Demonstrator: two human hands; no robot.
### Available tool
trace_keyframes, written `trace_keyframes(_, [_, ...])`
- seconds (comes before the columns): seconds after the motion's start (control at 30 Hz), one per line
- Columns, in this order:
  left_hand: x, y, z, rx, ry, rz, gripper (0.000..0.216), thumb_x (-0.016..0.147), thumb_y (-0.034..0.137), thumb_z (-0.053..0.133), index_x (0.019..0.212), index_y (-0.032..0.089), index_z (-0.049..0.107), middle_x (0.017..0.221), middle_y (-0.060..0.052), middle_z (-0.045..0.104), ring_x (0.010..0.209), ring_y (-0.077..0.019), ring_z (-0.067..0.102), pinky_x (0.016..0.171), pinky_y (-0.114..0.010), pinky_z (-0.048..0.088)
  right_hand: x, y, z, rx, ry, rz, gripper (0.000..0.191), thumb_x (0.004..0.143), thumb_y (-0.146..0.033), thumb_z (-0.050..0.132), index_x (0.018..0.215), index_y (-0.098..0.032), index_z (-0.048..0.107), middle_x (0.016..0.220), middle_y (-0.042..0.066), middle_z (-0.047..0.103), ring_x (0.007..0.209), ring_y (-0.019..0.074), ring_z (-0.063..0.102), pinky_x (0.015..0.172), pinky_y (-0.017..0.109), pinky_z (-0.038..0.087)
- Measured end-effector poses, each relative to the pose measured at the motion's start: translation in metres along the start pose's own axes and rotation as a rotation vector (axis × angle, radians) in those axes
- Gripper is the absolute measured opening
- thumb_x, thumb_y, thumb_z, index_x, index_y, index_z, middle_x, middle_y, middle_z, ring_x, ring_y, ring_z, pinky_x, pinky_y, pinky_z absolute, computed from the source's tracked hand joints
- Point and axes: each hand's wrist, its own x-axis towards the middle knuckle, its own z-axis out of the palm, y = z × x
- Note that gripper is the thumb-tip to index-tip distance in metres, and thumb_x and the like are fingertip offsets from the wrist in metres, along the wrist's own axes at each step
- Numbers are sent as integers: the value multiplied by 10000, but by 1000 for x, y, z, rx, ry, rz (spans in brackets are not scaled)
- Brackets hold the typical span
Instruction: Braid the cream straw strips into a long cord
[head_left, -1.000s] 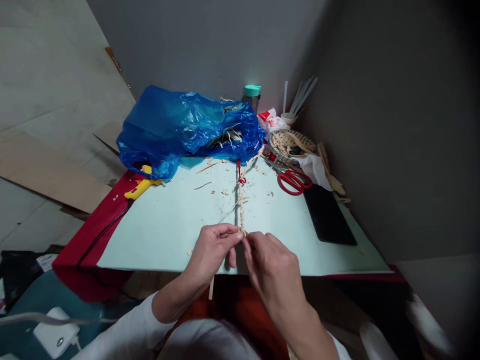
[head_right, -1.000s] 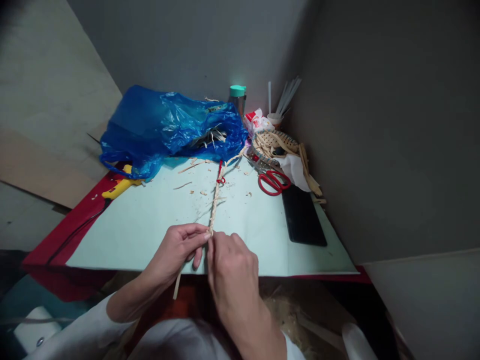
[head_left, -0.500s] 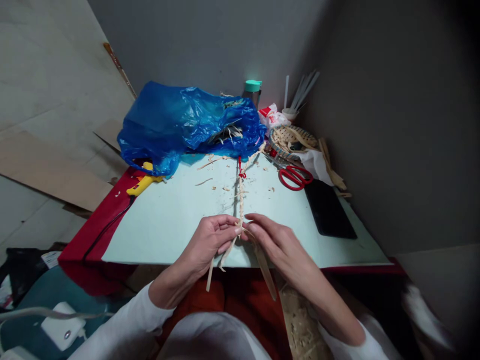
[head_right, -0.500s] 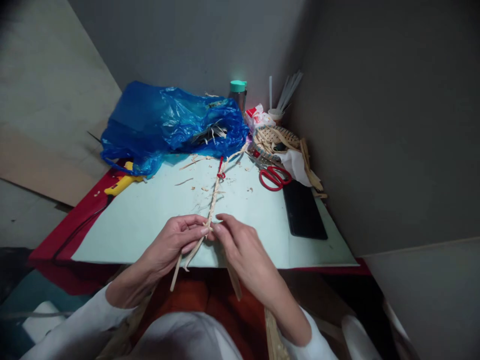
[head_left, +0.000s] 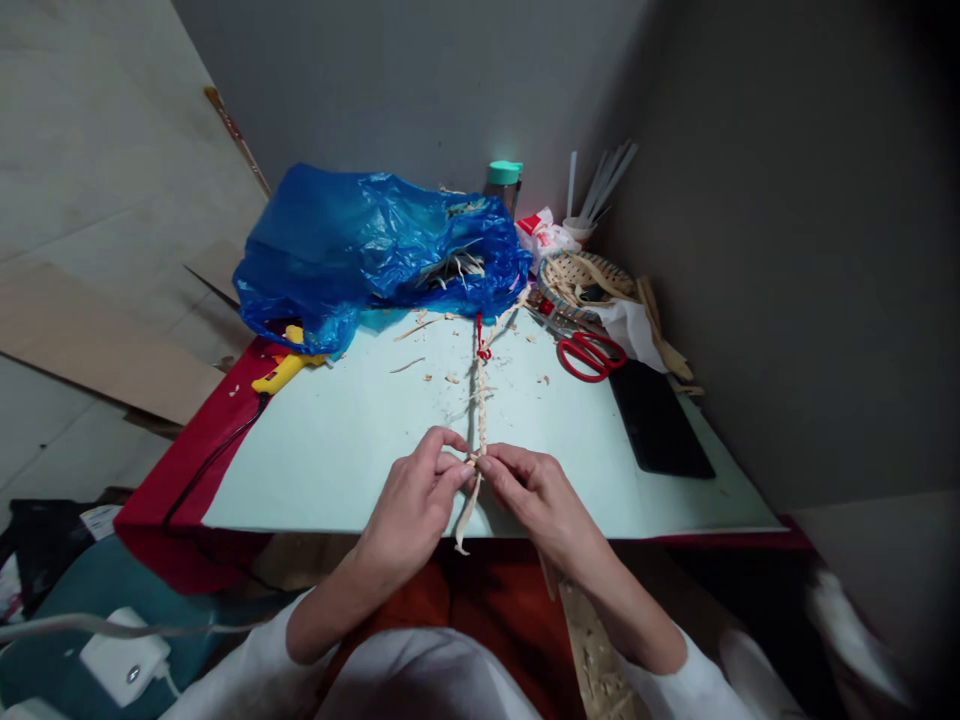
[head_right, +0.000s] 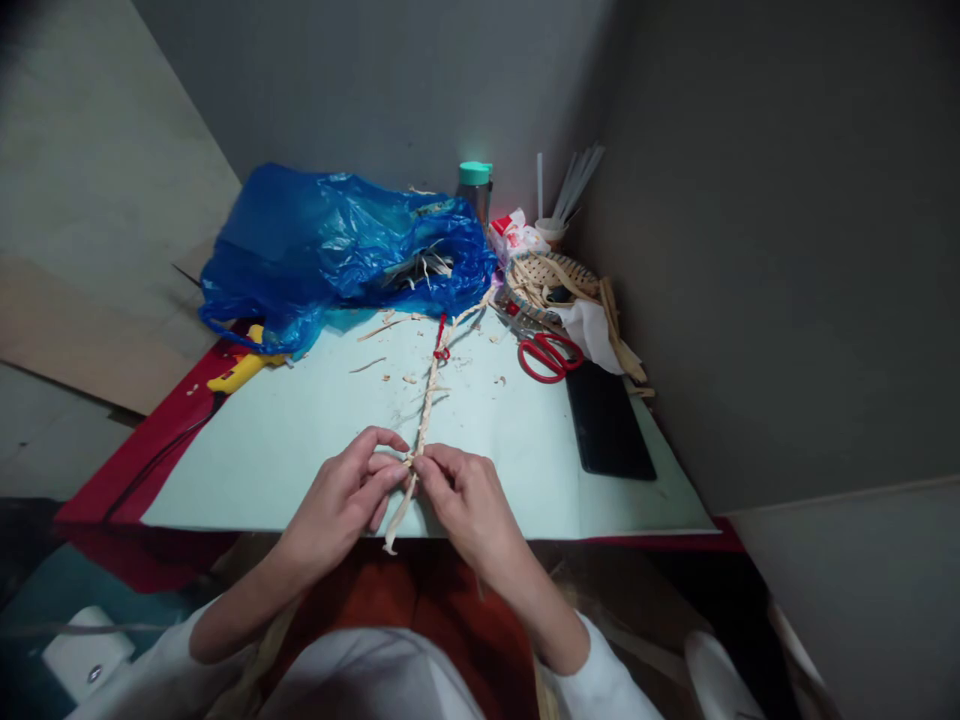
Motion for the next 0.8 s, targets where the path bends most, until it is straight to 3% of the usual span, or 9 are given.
trace_keyframes(0.2, [-9, 1, 2, 268, 116, 161, 182, 894, 253, 506, 730, 210, 574, 642, -8, 671, 553, -138, 578, 564, -244, 376, -2, 2, 10, -36, 101, -30, 338, 957, -351, 449, 735, -172, 631, 646, 7, 624, 621, 138, 550, 631, 239, 404])
trace_keyframes(0.33, [-18, -6, 18, 519, 256, 370, 177, 888, 194, 504, 756, 201, 620, 629, -44, 657, 537, -158, 575, 561, -278, 360, -3, 5, 10, 20, 153, -24, 333, 930, -403, 489, 783, -175, 682, 669, 15, 617, 653, 160, 543, 636, 254, 419])
trace_keyframes(0.47, [-23, -13, 36, 778, 297, 607, 269, 882, 85, 421, 905, 142, 683, 629, -89, 657, 549, -195, 593, 565, -315, 384, -5, 5, 7, 253, 14, 50, 350, 931, -443, 486, 880, -166, 694, 579, -18, 513, 575, 132, 474, 606, 254, 415])
trace_keyframes(0.57, [-28, -15, 41, 912, 304, 707, 338, 877, 54, 386, 1053, 61, 675, 681, -140, 688, 555, -221, 606, 539, -335, 397, -6, 5, 5, 372, -31, 76, 302, 912, -428, 529, 874, -163, 668, 666, 1, 573, 665, 144, 531, 687, 269, 446])
trace_keyframes(0.7, [-33, -9, 25, 737, 228, 722, 267, 885, 119, 475, 1058, 104, 678, 773, -130, 718, 636, -215, 625, 601, -331, 441, -5, 6, 3, 314, 11, 62, 269, 901, -409, 548, 850, -161, 638, 740, 13, 601, 697, 140, 526, 669, 249, 424])
trace_keyframes(0.77, [-28, -4, 10, 512, 220, 602, 188, 898, 174, 507, 905, 174, 695, 750, -79, 700, 674, -191, 610, 662, -315, 452, -5, 5, 1, 294, 1, 47, 290, 922, -411, 521, 818, -161, 622, 703, -2, 564, 656, 119, 483, 634, 230, 392])
trace_keyframes(0.8, [-22, -1, 4, 430, 273, 484, 203, 913, 197, 494, 846, 185, 685, 746, -68, 685, 706, -190, 603, 688, -313, 450, -5, 4, 1, 288, -15, 40, 315, 935, -413, 501, 780, -160, 606, 686, -9, 536, 637, 110, 455, 618, 223, 373])
